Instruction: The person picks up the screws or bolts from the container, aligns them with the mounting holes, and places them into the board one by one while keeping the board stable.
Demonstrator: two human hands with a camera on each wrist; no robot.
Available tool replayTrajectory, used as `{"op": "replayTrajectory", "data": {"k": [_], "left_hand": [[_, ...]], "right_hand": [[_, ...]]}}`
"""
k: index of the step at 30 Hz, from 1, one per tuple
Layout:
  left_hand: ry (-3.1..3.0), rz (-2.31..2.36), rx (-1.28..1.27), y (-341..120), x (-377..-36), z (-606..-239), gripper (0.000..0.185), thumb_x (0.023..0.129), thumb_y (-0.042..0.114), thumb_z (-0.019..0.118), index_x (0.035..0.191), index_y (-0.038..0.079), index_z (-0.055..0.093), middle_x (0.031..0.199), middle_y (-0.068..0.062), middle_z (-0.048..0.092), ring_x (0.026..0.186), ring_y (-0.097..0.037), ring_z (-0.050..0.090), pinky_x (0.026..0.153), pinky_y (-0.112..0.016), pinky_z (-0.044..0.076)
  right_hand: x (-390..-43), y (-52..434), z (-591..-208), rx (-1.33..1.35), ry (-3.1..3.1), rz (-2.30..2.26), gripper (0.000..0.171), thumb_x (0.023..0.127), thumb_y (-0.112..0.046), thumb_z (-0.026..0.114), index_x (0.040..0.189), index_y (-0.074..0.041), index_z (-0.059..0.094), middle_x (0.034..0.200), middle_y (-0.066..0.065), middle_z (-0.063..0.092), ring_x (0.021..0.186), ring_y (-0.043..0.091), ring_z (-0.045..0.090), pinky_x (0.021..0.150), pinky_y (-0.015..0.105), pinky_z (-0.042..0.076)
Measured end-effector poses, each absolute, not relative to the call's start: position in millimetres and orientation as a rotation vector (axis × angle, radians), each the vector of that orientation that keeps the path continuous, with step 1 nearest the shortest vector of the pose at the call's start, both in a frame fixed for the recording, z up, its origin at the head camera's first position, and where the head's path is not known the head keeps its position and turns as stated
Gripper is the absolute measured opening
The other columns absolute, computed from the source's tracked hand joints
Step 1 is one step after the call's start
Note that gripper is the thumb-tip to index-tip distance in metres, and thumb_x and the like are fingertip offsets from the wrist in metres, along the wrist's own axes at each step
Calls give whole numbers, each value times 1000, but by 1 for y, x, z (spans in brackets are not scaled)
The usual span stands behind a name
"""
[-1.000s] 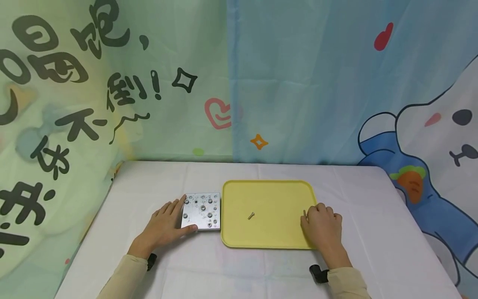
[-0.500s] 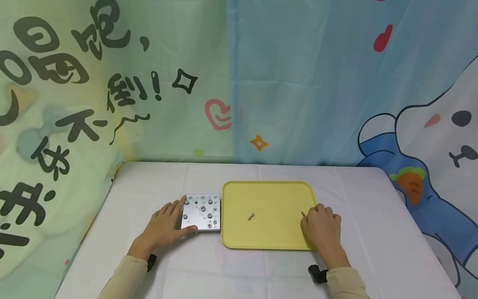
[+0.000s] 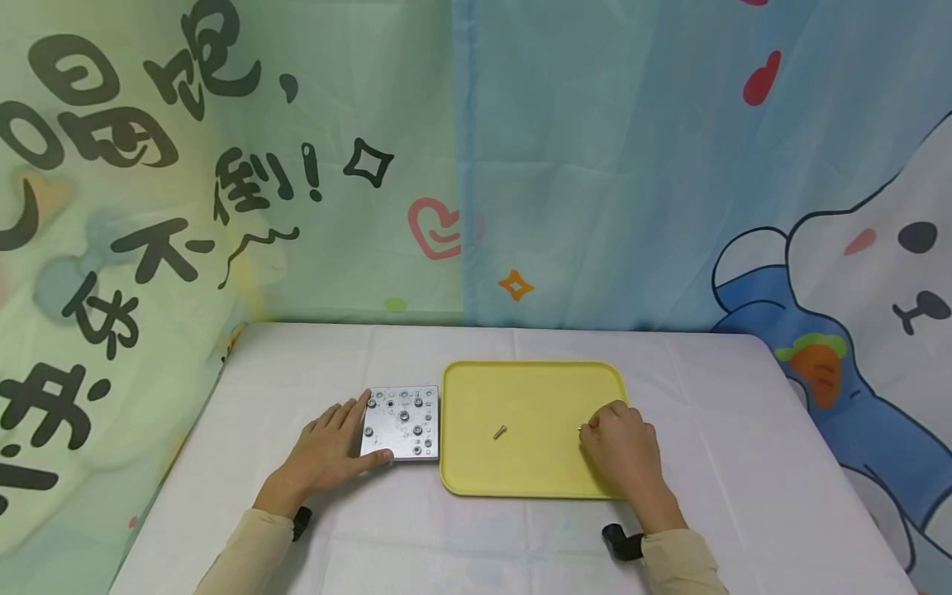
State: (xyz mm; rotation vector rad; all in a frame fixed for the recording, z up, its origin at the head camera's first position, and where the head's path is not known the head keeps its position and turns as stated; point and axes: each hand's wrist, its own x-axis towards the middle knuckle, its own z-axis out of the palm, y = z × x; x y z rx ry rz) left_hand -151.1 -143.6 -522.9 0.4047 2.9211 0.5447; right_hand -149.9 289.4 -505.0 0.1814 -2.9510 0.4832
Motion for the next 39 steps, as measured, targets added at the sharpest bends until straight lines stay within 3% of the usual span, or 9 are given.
{"op": "replayTrajectory", "data": {"k": [39], "left_hand": [[2903,529,389,-146,-156,-526,108,83,83,48,162,16,17,157,-21,34,142,-43,30,110,-61,28]], "right_hand": [[-215,134,-473,710,-2860,614,13,91,-19,72,86,-8,68,104,7,63,101,28,60,77,39,54]]}}
